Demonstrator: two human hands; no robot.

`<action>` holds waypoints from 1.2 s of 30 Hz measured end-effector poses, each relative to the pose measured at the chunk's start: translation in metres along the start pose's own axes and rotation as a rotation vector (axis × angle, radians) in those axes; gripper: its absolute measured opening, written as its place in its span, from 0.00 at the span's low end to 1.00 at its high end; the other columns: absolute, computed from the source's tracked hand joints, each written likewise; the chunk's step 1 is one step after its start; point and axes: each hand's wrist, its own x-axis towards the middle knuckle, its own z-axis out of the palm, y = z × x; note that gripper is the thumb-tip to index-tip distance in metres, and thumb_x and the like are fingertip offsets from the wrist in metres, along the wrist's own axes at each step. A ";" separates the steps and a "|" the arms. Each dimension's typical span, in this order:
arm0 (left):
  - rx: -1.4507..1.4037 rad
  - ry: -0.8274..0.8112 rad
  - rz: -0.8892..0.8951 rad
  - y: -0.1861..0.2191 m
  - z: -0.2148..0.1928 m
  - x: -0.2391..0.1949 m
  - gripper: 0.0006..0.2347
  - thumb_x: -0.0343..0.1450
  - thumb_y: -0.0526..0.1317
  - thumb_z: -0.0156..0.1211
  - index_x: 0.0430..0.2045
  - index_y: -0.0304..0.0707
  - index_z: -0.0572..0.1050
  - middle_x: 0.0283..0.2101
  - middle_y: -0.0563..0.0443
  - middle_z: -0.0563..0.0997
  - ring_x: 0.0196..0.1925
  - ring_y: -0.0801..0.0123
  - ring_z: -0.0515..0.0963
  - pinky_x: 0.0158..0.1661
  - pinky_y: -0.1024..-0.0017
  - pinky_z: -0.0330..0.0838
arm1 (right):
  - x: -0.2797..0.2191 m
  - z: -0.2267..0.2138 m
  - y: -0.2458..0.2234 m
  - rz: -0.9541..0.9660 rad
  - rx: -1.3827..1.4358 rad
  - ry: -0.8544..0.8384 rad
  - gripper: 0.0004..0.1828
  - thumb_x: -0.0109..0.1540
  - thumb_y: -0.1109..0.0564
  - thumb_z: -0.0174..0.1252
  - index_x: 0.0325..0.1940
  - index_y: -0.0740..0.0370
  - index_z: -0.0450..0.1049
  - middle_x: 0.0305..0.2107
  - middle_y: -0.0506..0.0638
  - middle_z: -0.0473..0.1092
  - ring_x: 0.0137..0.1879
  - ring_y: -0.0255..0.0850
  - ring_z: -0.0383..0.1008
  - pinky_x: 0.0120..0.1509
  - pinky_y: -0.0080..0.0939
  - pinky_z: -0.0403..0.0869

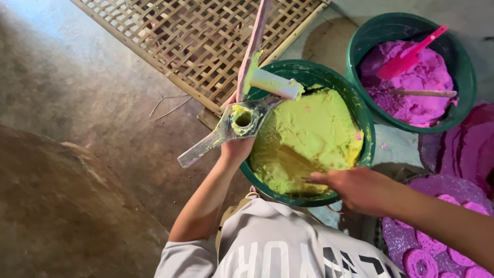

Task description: The person fills a hand-operated dough extruder with pink dough from a bucket and presses out small ring-shaped dough pieces onto a large flat purple cracker base.

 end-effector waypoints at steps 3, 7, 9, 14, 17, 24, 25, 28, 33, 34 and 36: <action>0.043 -0.074 0.035 -0.010 -0.002 0.001 0.27 0.70 0.30 0.65 0.65 0.31 0.64 0.60 0.47 0.74 0.60 0.66 0.74 0.61 0.71 0.68 | -0.038 -0.005 0.015 -0.187 0.198 0.175 0.31 0.58 0.61 0.54 0.67 0.46 0.71 0.47 0.53 0.79 0.48 0.53 0.80 0.50 0.51 0.76; -0.980 -0.053 -0.540 -0.018 0.017 0.019 0.27 0.76 0.39 0.63 0.72 0.30 0.66 0.54 0.40 0.72 0.51 0.61 0.73 0.51 0.67 0.71 | -0.091 -0.038 0.039 0.070 0.358 0.215 0.24 0.64 0.54 0.57 0.65 0.44 0.77 0.42 0.48 0.82 0.44 0.45 0.82 0.48 0.43 0.78; 0.054 -0.275 -0.072 0.005 0.025 0.022 0.30 0.69 0.42 0.66 0.66 0.35 0.65 0.62 0.43 0.71 0.56 0.57 0.75 0.50 0.63 0.74 | -0.107 -0.049 0.045 0.441 0.397 0.145 0.24 0.66 0.53 0.56 0.67 0.41 0.77 0.37 0.50 0.78 0.39 0.46 0.77 0.47 0.40 0.79; 0.499 -0.571 0.220 0.070 0.042 0.035 0.29 0.60 0.43 0.70 0.57 0.47 0.69 0.67 0.50 0.71 0.59 0.54 0.77 0.50 0.61 0.77 | -0.092 -0.053 0.061 -0.043 0.438 0.545 0.19 0.67 0.55 0.56 0.62 0.51 0.76 0.34 0.55 0.76 0.37 0.42 0.74 0.38 0.42 0.73; 0.575 -0.634 0.192 0.085 0.042 0.052 0.35 0.60 0.45 0.70 0.64 0.45 0.66 0.63 0.54 0.74 0.59 0.55 0.76 0.48 0.60 0.76 | -0.103 -0.073 0.042 0.097 0.009 0.687 0.21 0.61 0.55 0.57 0.59 0.41 0.76 0.31 0.47 0.76 0.34 0.42 0.79 0.35 0.46 0.75; 0.650 -0.663 0.339 0.053 0.055 0.034 0.32 0.58 0.43 0.69 0.59 0.42 0.67 0.57 0.44 0.77 0.54 0.50 0.78 0.47 0.61 0.75 | -0.032 -0.050 -0.041 0.001 -0.788 0.845 0.16 0.57 0.56 0.54 0.49 0.55 0.72 0.27 0.47 0.68 0.28 0.42 0.74 0.29 0.43 0.72; 0.655 -0.638 0.485 0.043 0.053 0.030 0.29 0.58 0.41 0.69 0.56 0.41 0.70 0.59 0.41 0.77 0.56 0.47 0.78 0.46 0.60 0.75 | -0.031 -0.049 -0.045 -0.047 -0.795 0.892 0.14 0.57 0.56 0.54 0.47 0.56 0.72 0.28 0.47 0.68 0.29 0.42 0.73 0.31 0.42 0.72; 0.402 -0.502 0.287 0.022 0.043 0.026 0.26 0.68 0.39 0.65 0.62 0.37 0.67 0.56 0.47 0.76 0.57 0.56 0.81 0.57 0.64 0.78 | -0.064 -0.047 -0.043 0.059 -0.606 0.863 0.23 0.52 0.57 0.54 0.53 0.54 0.73 0.29 0.47 0.72 0.30 0.44 0.77 0.30 0.46 0.74; 0.613 -0.227 0.305 0.028 0.031 0.050 0.23 0.66 0.39 0.68 0.55 0.33 0.71 0.64 0.39 0.72 0.58 0.49 0.78 0.54 0.58 0.76 | -0.061 -0.043 -0.023 0.431 0.328 0.769 0.29 0.63 0.63 0.51 0.69 0.47 0.66 0.44 0.51 0.77 0.45 0.49 0.82 0.47 0.47 0.77; 0.612 -0.181 0.294 0.032 0.038 0.044 0.23 0.69 0.39 0.66 0.57 0.31 0.70 0.65 0.39 0.72 0.59 0.50 0.79 0.54 0.58 0.77 | -0.036 -0.035 -0.022 0.431 0.523 0.782 0.31 0.64 0.64 0.50 0.73 0.48 0.64 0.46 0.53 0.78 0.47 0.49 0.82 0.50 0.46 0.77; 0.858 -0.144 0.370 0.034 0.052 0.052 0.25 0.66 0.38 0.66 0.58 0.30 0.71 0.65 0.35 0.71 0.56 0.44 0.78 0.47 0.59 0.77 | 0.015 -0.011 -0.030 -0.111 0.439 1.124 0.25 0.66 0.68 0.48 0.69 0.62 0.66 0.60 0.63 0.73 0.62 0.53 0.77 0.62 0.42 0.72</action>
